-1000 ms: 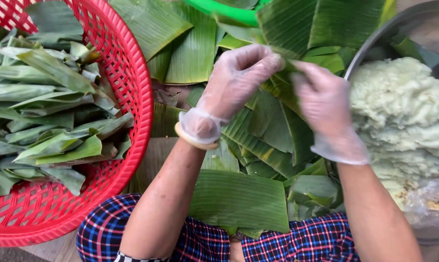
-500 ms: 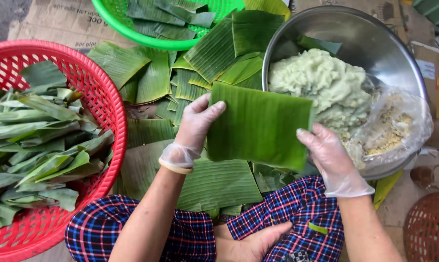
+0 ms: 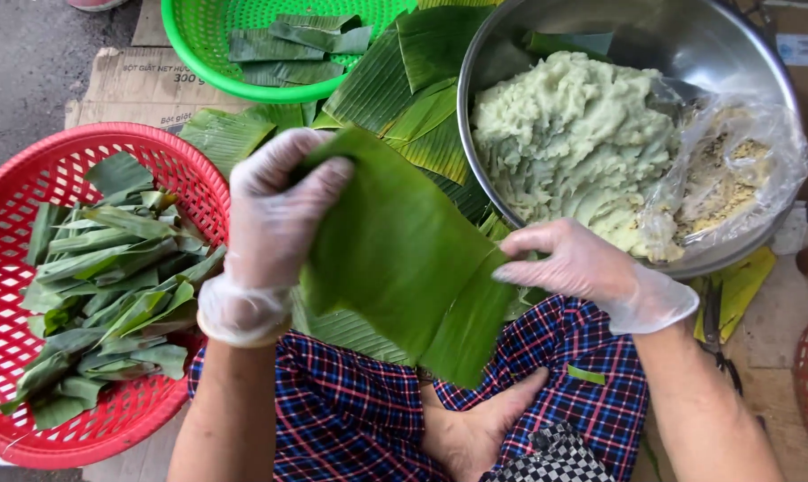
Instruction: The person is portioning dough from a large bowl, adding a small amount of filling, and then wrapping the dough in banana leaves.
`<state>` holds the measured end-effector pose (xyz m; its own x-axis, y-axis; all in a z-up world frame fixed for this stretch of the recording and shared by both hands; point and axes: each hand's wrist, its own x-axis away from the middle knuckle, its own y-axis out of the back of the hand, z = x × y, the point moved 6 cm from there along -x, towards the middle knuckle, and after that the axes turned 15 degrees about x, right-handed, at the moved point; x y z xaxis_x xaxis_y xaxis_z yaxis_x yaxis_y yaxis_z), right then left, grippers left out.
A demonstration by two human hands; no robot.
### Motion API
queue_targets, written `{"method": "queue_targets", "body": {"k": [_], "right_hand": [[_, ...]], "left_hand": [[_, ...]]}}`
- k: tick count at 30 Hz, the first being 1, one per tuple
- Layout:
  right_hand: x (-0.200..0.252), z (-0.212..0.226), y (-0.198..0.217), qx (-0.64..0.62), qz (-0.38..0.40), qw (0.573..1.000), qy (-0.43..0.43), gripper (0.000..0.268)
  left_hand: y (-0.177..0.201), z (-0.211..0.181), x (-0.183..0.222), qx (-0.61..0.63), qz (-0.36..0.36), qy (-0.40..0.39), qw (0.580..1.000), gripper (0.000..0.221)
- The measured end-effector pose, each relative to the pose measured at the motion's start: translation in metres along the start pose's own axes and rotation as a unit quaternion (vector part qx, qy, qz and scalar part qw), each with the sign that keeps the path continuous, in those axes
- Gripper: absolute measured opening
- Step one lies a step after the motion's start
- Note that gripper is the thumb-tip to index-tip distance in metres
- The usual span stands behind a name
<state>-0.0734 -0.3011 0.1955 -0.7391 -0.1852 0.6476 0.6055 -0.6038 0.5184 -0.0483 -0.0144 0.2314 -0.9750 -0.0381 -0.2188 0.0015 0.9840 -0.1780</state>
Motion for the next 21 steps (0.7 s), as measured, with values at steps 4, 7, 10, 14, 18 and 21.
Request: {"method": "queue_targets", "body": {"k": [4, 7, 10, 14, 18, 21], "right_hand": [[-0.027, -0.037, 0.018, -0.016, -0.087, 0.996, 0.028, 0.014], [-0.061, -0.048, 0.027, 0.104, -0.140, 0.982, 0.071, 0.014], [-0.090, -0.044, 0.015, 0.199, -0.080, 0.975, 0.053, 0.053], [-0.136, -0.021, -0.007, 0.168, -0.125, 0.969, 0.128, 0.064], [-0.185, -0.014, -0.018, 0.192, -0.159, 0.961, 0.118, 0.051], [-0.214, -0.032, -0.027, 0.255, -0.154, 0.950, 0.092, 0.018]], "left_hand": [[0.028, 0.085, -0.023, 0.016, -0.056, 0.129, 0.990, 0.026], [0.042, 0.186, -0.026, -0.010, -0.058, 0.179, 0.982, 0.025], [0.022, 0.223, -0.030, 0.009, -0.041, 0.187, 0.981, 0.024], [0.015, 0.211, -0.034, 0.039, -0.028, 0.200, 0.979, 0.022], [0.027, 0.192, -0.042, 0.076, -0.053, 0.155, 0.984, 0.023], [0.046, 0.201, -0.041, -0.164, -0.112, 0.028, 0.980, 0.033]]}}
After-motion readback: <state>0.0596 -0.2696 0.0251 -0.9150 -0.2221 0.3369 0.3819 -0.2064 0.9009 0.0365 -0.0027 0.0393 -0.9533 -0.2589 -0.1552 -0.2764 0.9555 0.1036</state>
